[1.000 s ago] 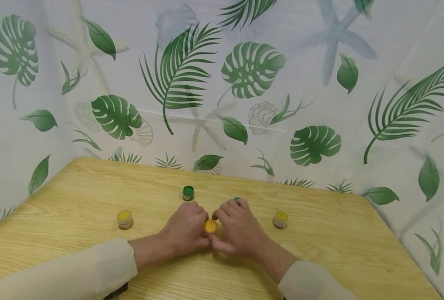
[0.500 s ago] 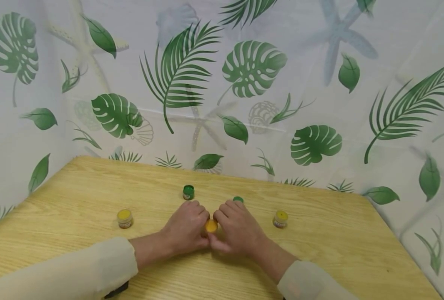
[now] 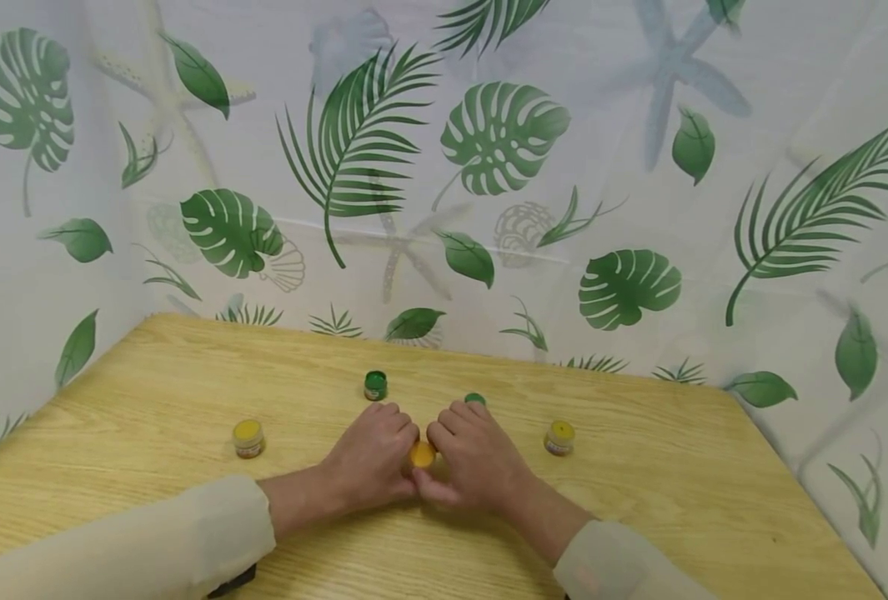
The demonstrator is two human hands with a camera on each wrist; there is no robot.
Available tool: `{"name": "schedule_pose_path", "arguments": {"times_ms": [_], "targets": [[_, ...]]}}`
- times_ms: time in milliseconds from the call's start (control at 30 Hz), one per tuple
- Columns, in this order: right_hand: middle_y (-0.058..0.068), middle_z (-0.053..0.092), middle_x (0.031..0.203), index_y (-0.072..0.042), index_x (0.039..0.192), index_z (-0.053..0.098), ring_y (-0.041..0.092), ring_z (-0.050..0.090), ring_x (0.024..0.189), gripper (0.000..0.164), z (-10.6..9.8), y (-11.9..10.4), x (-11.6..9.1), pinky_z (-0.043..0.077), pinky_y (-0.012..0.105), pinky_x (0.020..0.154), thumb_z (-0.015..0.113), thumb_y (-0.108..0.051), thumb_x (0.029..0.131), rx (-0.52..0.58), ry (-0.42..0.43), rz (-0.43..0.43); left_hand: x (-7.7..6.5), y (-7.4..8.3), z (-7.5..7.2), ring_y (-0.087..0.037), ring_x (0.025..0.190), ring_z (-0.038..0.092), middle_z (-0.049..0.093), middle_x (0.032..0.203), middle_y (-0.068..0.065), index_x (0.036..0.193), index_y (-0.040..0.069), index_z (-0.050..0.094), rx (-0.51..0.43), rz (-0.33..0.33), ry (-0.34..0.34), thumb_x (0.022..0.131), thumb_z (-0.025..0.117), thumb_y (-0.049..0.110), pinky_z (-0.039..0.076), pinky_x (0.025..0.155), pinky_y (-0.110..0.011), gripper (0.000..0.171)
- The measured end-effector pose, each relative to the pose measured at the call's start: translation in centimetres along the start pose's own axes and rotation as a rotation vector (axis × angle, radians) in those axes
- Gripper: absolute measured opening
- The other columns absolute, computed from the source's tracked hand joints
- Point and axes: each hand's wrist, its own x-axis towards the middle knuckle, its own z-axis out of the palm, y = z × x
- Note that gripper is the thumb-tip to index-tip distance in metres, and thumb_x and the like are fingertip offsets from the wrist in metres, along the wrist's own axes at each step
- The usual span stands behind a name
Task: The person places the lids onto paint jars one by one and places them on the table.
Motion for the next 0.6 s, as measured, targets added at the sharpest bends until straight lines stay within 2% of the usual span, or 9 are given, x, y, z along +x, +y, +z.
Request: {"name": "schedule_pose_path", "arguments": {"times_ms": [167,400,467,600], "targets": [[-0.009,0.041,0.066,-0.017,0.069,0.051,0.012,0.039,0.067,0.036,-0.15,-0.04,-0.05,0.038,0.032,0.075,0.055,-0.047,0.089,-0.005,-0.031,0.017,0.07,0.17,-0.09,-0.011,0.065,0.041,0.053,0.067,0.006,0.073,0.015,0.062,0.007,0.009,-0.003,0.076,0.075,0.050,0.030,0.063,-0.023,0.038],[-0.010,0.029,0.058,-0.020,0.059,0.039,0.010,0.030,0.058,0.052,0.05,-0.05,-0.09,0.034,0.029,0.068,0.045,-0.056,0.096,-0.016,-0.002,0.006,0.09,0.40,-0.24,-0.012,0.066,0.042,0.054,0.068,0.007,0.073,0.016,0.061,0.018,0.017,-0.030,0.078,0.073,0.053,0.033,0.064,-0.024,0.039],[-0.009,0.032,0.059,-0.019,0.061,0.042,0.011,0.031,0.059,0.052,0.00,-0.12,-0.03,0.034,0.029,0.068,0.043,-0.058,0.096,-0.022,-0.009,0.020,0.07,0.36,-0.16,-0.012,0.066,0.042,0.053,0.068,0.007,0.073,0.016,0.060,0.021,0.012,-0.038,0.078,0.073,0.053,0.033,0.065,-0.024,0.039],[-0.006,0.048,0.070,-0.016,0.076,0.056,0.013,0.042,0.069,0.043,-0.18,-0.36,0.20,0.038,0.030,0.070,0.050,-0.056,0.092,-0.028,-0.042,0.050,-0.01,0.18,0.03,-0.012,0.066,0.043,0.054,0.068,0.007,0.076,0.015,0.063,0.010,-0.014,-0.038,0.078,0.073,0.054,0.034,0.066,-0.025,0.040]]}}
